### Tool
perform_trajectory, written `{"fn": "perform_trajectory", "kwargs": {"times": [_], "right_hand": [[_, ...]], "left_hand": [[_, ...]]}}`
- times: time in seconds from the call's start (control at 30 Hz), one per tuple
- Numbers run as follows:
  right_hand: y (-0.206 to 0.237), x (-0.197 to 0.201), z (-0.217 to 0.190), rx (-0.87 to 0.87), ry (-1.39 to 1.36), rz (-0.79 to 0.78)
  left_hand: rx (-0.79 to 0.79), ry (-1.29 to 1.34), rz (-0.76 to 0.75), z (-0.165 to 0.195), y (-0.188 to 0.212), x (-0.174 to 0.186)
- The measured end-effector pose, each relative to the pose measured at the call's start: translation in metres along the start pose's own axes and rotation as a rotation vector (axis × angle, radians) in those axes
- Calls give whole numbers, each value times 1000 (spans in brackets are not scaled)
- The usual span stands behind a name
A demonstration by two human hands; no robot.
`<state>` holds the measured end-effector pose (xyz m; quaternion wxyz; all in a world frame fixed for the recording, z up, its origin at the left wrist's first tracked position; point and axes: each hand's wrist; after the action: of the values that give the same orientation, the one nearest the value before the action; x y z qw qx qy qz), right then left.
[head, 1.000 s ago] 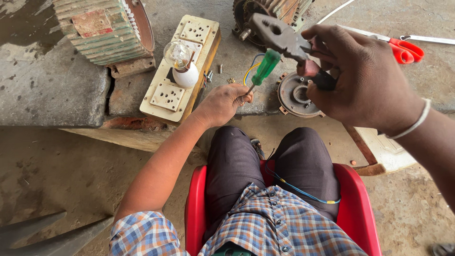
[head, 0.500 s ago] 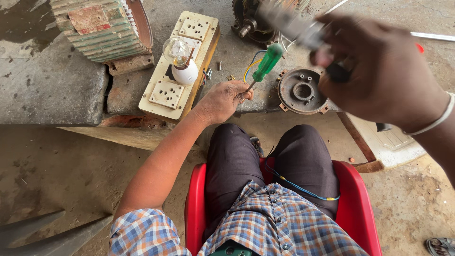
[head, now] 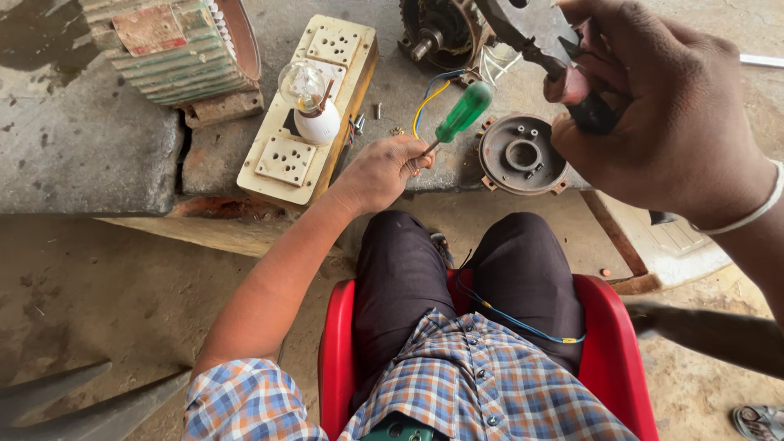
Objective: The person sits on a chair at a workbench repairing an electric motor. They strip insulation from copper winding wires using pliers, twist the wire ends, tighten connections on the motor terminal plate with a screwdriver, and handle the motor stator and cover parts.
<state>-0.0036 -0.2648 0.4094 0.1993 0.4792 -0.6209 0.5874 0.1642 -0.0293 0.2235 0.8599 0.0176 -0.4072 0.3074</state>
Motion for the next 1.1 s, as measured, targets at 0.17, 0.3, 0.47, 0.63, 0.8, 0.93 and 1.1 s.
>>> {"fn": "perform_trajectory", "kwargs": {"times": [0.17,0.3,0.47,0.63,0.8,0.93,1.1], "right_hand": [[-3,-4,8,92,36,30],[0,-9,12,59,-63,-6],[1,-11,9,0,-184,-34],[-2,-8,4,-16,-117,-36],[-2,-8,0,24,-92,-8],[-2,-10,1,0,-85,-30],[-1,-12,1,13,-68,-7]], "left_hand": [[-62,-9,55,4,4,-1],[-29,24,31,7,4,-1],[25,-20,-4,11,5,2],[42,-55,-11,14,6,4],[48,-95,-24,14,6,4],[53,-114,-26,13,5,3],[48,-113,-20,11,6,3]]}}
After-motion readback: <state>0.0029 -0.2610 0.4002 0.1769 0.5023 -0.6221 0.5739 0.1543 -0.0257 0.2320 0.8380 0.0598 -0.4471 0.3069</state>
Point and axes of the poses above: each hand's wrist, its own y-axis away from the middle knuckle, its own x-axis out of the back of the hand, z = x × y, and after that the axes turned 2 degrees about -x, right-handed
